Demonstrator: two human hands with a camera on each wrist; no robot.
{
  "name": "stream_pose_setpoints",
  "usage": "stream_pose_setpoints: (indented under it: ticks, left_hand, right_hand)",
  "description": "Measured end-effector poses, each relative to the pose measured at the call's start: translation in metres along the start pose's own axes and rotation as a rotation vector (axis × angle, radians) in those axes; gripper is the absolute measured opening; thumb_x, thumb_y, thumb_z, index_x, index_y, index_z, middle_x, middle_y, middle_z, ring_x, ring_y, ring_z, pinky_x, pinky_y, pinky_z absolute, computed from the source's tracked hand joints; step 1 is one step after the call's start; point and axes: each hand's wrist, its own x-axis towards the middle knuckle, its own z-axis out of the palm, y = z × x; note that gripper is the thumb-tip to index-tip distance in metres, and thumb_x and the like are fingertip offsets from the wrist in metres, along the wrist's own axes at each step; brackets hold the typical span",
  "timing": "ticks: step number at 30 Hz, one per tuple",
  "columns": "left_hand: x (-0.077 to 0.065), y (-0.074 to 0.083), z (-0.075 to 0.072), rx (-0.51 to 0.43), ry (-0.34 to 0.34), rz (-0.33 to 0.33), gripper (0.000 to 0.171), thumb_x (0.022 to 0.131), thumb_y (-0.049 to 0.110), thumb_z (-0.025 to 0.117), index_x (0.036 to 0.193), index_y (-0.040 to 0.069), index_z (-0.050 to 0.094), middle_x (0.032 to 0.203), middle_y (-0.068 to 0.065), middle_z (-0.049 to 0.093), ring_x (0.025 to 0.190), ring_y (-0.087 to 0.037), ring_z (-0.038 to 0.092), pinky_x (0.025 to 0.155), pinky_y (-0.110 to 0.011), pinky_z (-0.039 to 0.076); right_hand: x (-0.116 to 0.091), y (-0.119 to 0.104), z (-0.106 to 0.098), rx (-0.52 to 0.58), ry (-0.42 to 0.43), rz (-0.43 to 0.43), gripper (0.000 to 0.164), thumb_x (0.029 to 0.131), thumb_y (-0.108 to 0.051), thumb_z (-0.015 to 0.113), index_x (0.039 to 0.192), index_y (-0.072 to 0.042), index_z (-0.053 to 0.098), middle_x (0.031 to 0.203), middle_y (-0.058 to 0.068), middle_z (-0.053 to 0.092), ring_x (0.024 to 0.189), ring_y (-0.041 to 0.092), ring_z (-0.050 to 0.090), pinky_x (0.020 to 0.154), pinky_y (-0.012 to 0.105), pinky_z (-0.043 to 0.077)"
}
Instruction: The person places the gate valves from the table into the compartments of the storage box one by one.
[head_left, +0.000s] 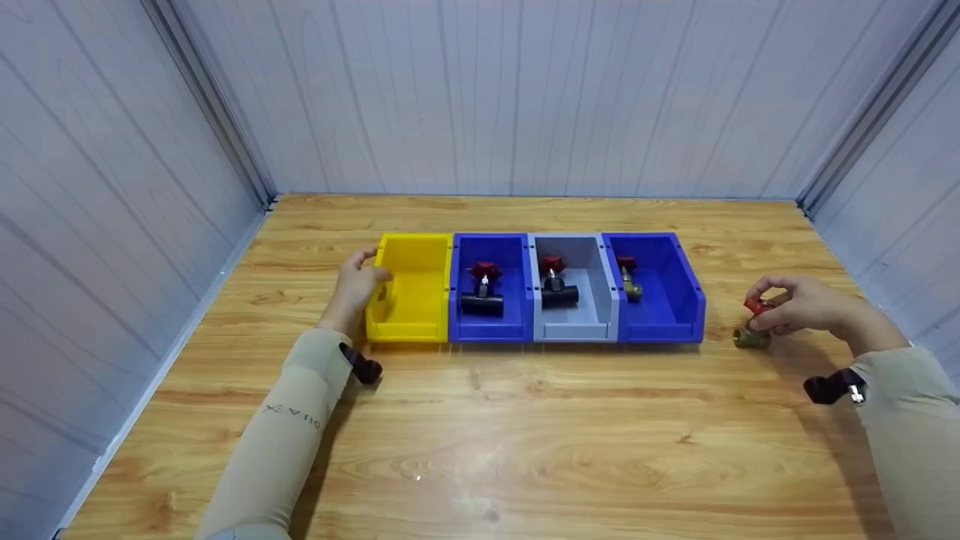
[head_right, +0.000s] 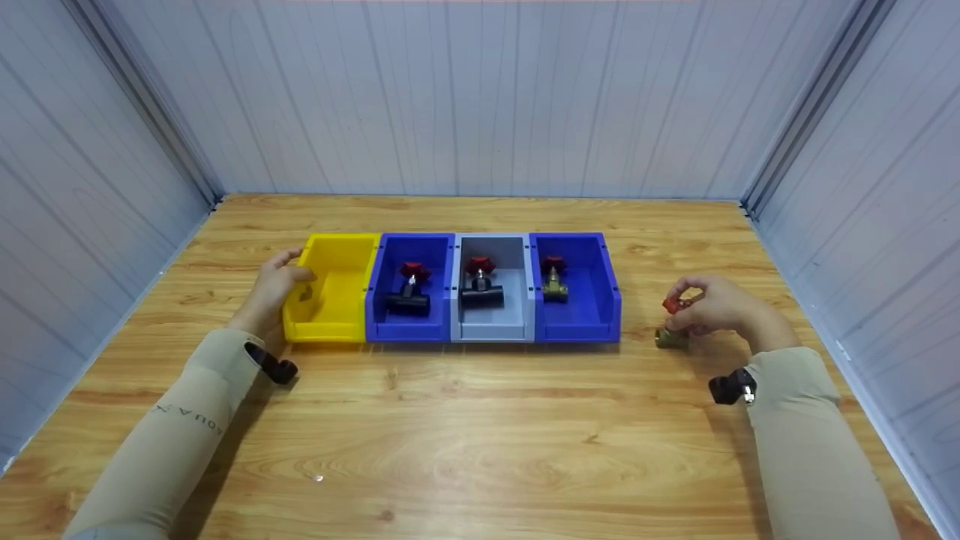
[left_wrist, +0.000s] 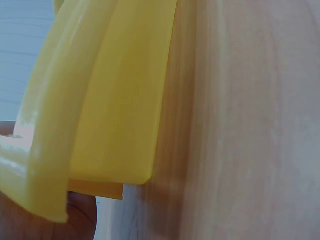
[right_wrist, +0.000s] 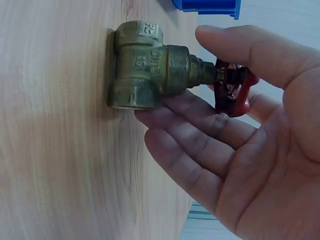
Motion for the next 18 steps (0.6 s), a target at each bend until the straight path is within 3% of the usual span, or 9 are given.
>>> stream_pose_setpoints:
  ticks: [10,18]
  left_hand:
    - [0.0,-0.0007,0.0017,0.004,0.005,0.008,0.064,0.101,0.006,0.054,0.163,0.014,0.045,0.165,-0.012,0.048,0.138,-0.027,0.049,0.115,-0.04,0.041]
    - [0.0015,-0.0009,0.002,0.002,0.009,0.013,0.066,0.1,0.004,0.055,0.164,0.013,0.043,0.161,-0.016,0.051,0.122,-0.024,0.053,0.1,-0.034,0.044]
  right_hand:
    - [0.0039,0.0001,0.0017,0.02,-0.005,0.004,0.047,0.088,0.01,0.076,0.128,0.006,0.052,0.101,0.005,0.069,0.087,0.011,0.071,0.077,0.032,0.064]
    - [0.005,-0.0001,0.0056,-0.029,0.021,-0.026,0.051,0.093,0.004,0.076,0.137,0.011,0.049,0.105,0.007,0.07,0.087,0.008,0.069,0.078,0.03,0.063]
